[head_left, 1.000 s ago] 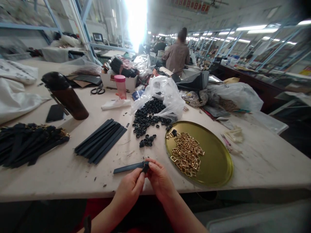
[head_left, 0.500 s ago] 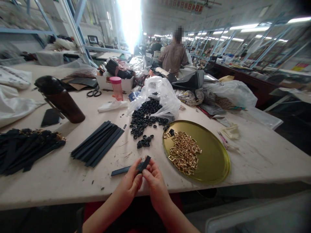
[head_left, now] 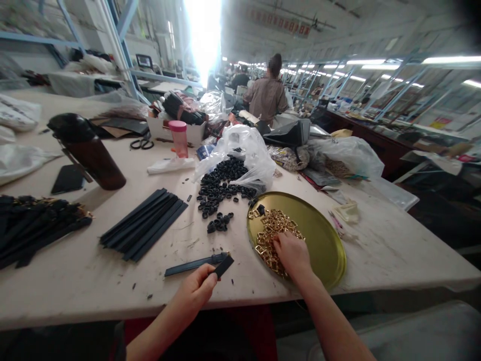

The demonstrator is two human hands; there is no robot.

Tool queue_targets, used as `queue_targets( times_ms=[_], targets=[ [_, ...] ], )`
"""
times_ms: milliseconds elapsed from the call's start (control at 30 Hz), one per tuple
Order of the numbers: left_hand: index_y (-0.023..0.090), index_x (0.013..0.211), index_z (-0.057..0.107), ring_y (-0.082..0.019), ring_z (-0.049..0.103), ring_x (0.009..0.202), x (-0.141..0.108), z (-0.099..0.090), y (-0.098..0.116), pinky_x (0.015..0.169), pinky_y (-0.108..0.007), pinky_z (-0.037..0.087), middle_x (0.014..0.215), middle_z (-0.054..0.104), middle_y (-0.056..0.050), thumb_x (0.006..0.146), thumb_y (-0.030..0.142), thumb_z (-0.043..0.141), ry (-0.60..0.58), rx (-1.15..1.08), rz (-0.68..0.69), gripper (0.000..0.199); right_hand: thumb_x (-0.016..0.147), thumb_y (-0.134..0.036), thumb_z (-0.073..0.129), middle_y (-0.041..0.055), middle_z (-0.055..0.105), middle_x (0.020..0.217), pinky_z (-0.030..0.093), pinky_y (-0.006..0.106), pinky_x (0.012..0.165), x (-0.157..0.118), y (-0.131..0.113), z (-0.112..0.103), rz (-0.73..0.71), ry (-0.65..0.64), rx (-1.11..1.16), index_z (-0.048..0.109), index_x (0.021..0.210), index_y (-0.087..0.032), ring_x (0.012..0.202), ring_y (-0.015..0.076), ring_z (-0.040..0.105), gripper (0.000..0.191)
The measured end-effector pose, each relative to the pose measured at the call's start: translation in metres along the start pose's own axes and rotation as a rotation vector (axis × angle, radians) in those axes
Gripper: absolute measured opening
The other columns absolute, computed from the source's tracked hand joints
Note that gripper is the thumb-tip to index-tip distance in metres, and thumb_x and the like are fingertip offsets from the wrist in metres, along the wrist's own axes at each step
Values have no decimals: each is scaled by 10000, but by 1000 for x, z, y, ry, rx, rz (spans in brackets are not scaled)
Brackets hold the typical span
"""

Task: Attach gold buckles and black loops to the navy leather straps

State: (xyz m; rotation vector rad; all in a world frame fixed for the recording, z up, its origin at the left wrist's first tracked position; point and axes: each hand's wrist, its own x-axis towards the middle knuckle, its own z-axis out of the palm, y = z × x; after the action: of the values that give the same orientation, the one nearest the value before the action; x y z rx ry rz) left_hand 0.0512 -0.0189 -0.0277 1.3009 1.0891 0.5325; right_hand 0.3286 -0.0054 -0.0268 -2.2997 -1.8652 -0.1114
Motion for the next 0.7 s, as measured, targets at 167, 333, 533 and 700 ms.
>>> queue_targets(
  times_ms=[167, 333, 533, 700],
  targets=[
    [198, 740, 445, -81, 286, 358, -9, 0, 4, 369, -193, 210, 452, 352, 92, 801, 392, 352, -53, 154, -76, 224, 783, -181, 487, 95, 615, 749, 326, 303, 627, 1, -5, -6, -39, 6, -16, 605, 688, -155, 691, 199, 552, 154],
    [189, 669, 472, -114, 457, 517, -6, 10, 26, 495, -200, 315, 545, 471, 45, 804, 330, 376, -2, 313, 80, 217, 761, -290, 534, 5, 557, 639, 341, 262, 547, -13, -36, -17, 9, -61, 671, 561, 679, -189, 583, 147, 491, 132],
    [189, 645, 482, -116, 448, 486, 3, 10, 36, 485, -205, 285, 497, 465, 47, 804, 315, 371, 82, 409, 70, 232, 682, -409, 653, -34, 546, 602, 385, 234, 530, -39, -90, -13, 143, -428, 1512, 550, 682, -185, 558, 116, 498, 247],
    [183, 684, 497, -108, 429, 497, -6, 5, 29, 494, -202, 297, 528, 447, 53, 811, 315, 371, 97, 339, 78, 223, 719, -467, 610, -19, 559, 551, 402, 225, 520, -45, -103, -6, 310, -498, 1728, 553, 659, -161, 526, 103, 502, 317]
  ],
)
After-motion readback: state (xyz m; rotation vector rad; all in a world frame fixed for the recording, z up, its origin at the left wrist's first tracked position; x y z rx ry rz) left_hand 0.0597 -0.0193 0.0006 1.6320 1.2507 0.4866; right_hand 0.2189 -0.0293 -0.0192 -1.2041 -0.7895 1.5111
